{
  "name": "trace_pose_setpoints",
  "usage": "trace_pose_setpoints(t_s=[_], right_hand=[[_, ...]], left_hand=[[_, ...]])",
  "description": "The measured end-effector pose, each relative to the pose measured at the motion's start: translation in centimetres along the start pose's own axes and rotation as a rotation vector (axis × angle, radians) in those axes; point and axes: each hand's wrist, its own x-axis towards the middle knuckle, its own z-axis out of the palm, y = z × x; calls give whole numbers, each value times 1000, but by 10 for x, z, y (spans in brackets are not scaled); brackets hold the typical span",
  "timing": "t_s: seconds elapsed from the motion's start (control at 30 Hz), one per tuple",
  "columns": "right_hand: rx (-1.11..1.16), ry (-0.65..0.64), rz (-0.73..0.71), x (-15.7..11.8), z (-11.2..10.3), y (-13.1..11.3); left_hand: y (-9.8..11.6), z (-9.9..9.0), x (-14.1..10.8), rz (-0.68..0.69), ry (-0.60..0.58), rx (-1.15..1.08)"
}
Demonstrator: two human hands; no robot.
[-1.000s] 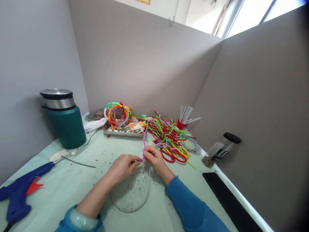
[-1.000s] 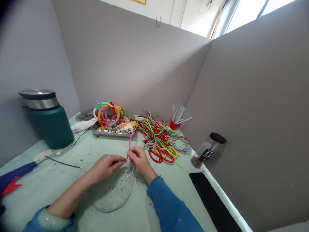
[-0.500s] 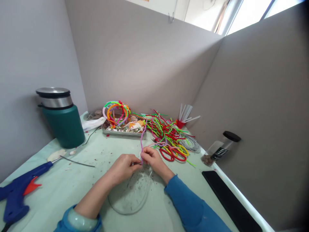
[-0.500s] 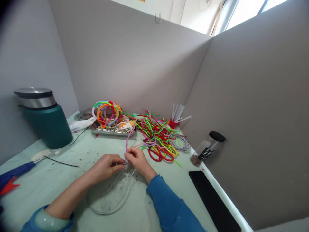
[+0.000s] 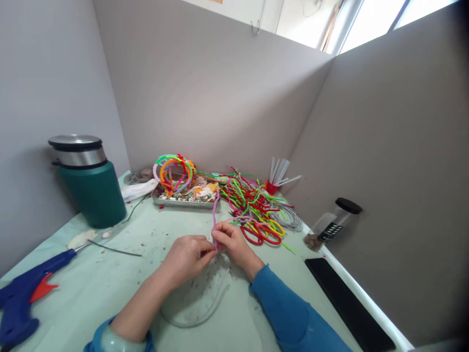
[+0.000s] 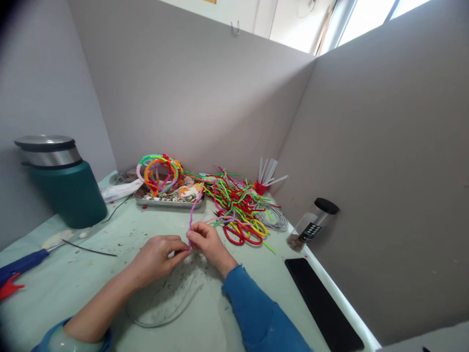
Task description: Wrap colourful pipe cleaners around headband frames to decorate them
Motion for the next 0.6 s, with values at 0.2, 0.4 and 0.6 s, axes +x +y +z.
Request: trace_pose_setpoints(t_s=[0.2, 0.4, 0.6], right_hand=[[172, 23, 16, 2, -2, 7], [409, -22, 103, 2, 2, 7], [472, 9, 126, 1, 5, 6]], left_hand=[[5, -5, -1, 113, 126, -14], [4, -6, -1, 159, 342, -85], [1, -4, 1, 96, 434, -166]])
